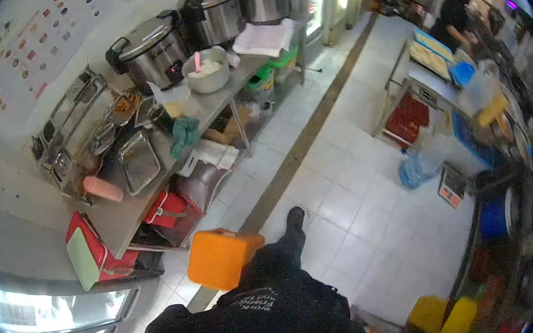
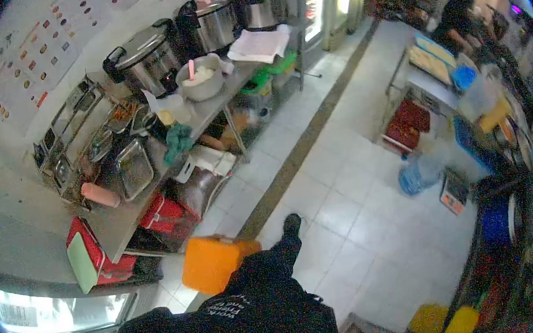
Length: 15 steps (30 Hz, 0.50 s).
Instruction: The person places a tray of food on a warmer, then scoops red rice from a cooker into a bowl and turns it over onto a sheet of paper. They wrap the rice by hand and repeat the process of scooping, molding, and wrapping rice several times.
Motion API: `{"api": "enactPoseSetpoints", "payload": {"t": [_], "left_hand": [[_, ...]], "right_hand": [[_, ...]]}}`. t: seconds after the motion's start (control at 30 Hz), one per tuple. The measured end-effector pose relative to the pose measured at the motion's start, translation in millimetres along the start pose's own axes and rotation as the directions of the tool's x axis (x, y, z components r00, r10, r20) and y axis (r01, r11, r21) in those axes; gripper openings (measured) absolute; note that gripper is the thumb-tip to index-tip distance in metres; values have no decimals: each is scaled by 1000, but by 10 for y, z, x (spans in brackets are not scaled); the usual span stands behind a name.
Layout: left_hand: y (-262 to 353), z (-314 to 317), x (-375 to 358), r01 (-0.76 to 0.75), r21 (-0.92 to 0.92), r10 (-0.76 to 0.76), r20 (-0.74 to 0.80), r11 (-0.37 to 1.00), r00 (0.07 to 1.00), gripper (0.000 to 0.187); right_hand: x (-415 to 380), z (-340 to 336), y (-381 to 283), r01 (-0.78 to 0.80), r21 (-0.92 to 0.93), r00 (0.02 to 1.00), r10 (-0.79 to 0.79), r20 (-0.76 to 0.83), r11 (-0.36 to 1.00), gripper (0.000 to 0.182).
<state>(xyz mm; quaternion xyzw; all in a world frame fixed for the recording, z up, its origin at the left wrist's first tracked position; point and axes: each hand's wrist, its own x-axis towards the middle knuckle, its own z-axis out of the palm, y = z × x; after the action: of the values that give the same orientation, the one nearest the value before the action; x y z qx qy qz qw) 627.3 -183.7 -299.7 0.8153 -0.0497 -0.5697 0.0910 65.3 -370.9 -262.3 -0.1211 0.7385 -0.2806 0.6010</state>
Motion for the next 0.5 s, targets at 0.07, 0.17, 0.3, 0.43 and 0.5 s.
{"api": "enactPoseSetpoints", "payload": {"t": [0.07,0.17,0.3,0.43,0.5], "left_hand": [[821,-14,241,-35,-9,35,3,999,999,35],[2200,-45,834,-201,81,203,-21,976,979,34],[4420,-223,1914,-581,231,619,-159,780,769,33],[7219,-1127,1212,-871,219,810,-515,440,280,38],[8185,-1534,1145,-877,335,773,-631,345,63,45]], "right_hand": [[415,746,-682,14,4,997,-14,75,1000,23],[834,1535,-1543,21,-15,986,-18,168,1000,22],[1321,2163,-2730,27,-11,970,-23,242,1000,21],[2374,2585,-3879,59,99,939,-89,331,993,20],[2993,2912,-4638,133,165,929,-181,322,977,19]]}}
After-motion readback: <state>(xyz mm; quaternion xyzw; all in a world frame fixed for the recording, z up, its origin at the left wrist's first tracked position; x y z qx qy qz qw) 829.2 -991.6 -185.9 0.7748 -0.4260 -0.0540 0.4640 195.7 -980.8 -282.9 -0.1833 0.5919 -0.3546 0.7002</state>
